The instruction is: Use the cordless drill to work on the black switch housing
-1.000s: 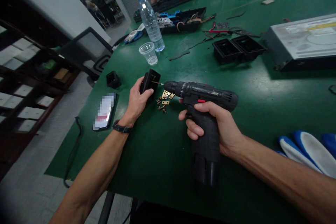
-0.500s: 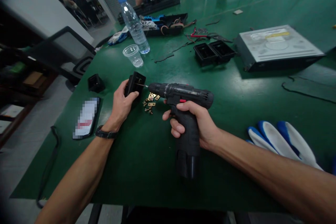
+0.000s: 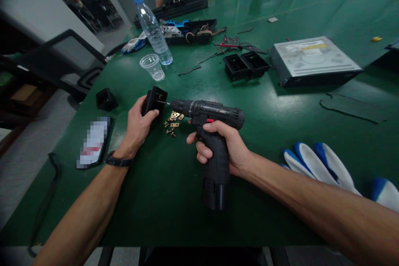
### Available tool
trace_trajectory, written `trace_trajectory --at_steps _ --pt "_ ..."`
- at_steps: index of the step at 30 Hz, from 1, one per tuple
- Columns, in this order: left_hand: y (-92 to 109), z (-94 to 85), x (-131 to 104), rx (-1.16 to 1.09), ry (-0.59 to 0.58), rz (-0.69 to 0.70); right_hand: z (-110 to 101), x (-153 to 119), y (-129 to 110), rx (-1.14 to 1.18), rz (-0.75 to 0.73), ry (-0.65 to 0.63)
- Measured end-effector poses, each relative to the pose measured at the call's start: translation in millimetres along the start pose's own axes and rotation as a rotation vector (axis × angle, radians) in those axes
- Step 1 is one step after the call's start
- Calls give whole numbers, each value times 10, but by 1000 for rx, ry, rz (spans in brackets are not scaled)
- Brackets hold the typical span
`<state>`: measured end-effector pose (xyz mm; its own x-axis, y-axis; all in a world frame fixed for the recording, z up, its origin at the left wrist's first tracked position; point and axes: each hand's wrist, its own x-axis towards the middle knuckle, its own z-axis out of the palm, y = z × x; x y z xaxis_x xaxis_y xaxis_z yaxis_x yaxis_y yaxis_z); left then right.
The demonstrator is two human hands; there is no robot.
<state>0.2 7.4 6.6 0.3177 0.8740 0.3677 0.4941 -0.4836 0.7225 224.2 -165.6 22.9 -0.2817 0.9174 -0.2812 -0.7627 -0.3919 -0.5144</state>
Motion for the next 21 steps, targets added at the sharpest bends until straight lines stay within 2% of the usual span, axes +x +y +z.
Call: trace_trajectory --at_steps 9,15,21 --pt "-7 4 -2 -3 -5 15 40 -25 -23 5 35 -6" --pt "25 -2 -3 -5 -4 2 80 -18 -21 10 -26 29" --pt "1 3 -11 7 -8 14 61 -22 -31 -11 24 6"
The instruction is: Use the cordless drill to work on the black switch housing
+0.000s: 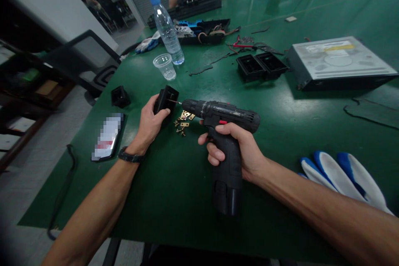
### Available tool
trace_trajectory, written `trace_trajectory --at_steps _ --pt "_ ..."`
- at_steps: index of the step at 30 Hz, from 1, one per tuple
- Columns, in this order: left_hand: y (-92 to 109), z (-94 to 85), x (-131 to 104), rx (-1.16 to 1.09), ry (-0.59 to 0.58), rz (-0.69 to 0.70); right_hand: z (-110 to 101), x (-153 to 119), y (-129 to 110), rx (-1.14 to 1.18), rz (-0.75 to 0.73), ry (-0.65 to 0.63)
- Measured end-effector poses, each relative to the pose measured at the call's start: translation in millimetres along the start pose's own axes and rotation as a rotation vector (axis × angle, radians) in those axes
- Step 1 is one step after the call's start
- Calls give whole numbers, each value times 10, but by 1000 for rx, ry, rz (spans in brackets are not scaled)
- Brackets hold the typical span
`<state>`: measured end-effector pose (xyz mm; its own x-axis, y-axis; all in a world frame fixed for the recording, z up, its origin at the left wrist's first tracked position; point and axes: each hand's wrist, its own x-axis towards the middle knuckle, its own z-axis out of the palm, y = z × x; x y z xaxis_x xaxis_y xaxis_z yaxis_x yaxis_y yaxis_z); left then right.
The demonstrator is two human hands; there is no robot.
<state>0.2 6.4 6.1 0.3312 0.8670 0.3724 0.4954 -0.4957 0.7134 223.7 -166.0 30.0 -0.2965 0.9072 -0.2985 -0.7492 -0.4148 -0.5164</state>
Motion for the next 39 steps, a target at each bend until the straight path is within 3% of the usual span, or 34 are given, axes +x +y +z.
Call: trace_trajectory --at_steps 4,10,16,22,39 --pt "-1 2 1 -1 -1 1 14 -16 35 -63 -56 6" --pt "-19 2 -9 -23 10 13 -11 -48 141 -201 -101 -131" --pt "-90 2 -20 -68 6 17 -36 -26 144 -177 -47 -98" --pt "-40 -27 -31 -50 -27 26 -22 -22 148 -160 -86 -119" --pt "-5 62 -12 -2 170 16 -19 -72 255 -202 -31 -110"
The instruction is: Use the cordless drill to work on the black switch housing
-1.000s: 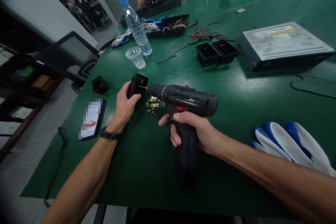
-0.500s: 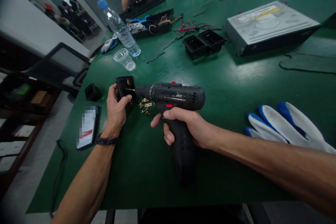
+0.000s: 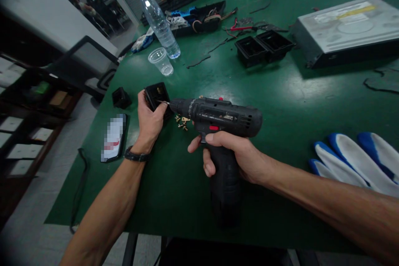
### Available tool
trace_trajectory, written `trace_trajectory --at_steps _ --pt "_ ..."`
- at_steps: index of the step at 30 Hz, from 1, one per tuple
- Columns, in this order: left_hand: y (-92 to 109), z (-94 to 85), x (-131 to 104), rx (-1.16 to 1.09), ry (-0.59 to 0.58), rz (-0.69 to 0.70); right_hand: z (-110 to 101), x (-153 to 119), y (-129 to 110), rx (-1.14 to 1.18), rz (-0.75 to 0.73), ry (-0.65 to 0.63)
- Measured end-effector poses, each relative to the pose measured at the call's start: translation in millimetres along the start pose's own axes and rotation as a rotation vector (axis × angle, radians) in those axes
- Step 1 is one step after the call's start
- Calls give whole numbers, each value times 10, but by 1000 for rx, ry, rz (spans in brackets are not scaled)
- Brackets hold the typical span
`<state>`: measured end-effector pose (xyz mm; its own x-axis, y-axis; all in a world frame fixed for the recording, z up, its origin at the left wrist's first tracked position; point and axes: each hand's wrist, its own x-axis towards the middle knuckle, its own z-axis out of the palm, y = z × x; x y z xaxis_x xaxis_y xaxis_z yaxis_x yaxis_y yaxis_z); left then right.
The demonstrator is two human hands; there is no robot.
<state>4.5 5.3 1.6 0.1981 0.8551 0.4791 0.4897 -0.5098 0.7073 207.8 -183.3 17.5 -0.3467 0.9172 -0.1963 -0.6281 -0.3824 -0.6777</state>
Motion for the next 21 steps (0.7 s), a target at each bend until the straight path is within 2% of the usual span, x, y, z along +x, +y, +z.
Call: trace_trajectory --at_steps 8,15,21 --pt "-95 -3 9 -99 -47 -36 11 0 -12 -45 -26 -27" --pt "-127 20 -4 -244 -98 -17 110 -95 -57 -309 -126 -135" --pt "-120 21 -5 -175 -117 4 250 -140 -115 -406 -128 -129"
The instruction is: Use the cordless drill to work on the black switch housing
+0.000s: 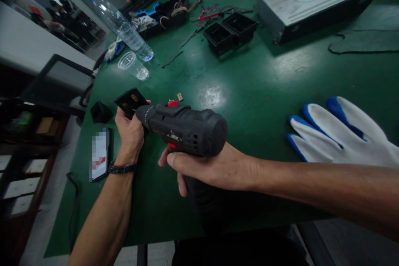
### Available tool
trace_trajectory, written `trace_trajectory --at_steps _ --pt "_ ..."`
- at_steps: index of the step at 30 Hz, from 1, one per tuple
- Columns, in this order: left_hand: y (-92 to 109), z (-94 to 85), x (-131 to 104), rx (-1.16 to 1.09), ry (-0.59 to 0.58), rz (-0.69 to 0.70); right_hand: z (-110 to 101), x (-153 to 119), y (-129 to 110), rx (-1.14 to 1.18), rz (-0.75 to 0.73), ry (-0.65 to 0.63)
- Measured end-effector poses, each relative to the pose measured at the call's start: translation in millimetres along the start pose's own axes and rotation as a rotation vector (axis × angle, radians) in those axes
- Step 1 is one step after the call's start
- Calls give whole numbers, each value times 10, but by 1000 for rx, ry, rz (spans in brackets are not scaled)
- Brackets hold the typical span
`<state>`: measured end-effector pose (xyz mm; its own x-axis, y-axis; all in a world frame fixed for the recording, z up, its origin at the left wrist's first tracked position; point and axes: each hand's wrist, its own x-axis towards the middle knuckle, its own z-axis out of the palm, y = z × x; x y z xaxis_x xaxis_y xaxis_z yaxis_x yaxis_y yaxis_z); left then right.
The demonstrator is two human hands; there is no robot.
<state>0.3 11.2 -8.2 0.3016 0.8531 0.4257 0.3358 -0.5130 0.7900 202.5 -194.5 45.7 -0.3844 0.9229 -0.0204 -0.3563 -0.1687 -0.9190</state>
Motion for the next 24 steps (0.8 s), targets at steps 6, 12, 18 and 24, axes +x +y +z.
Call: trace_trajectory --at_steps 6,12,18,24 --pt "-7 12 26 49 26 28 -15 -8 35 13 -19 40" --pt "97 50 13 179 44 25 -41 -10 65 83 -21 79" --pt "72 6 14 254 106 0 -147 57 139 243 54 108" --pt "49 -2 27 173 113 9 -198 103 107 324 106 158"
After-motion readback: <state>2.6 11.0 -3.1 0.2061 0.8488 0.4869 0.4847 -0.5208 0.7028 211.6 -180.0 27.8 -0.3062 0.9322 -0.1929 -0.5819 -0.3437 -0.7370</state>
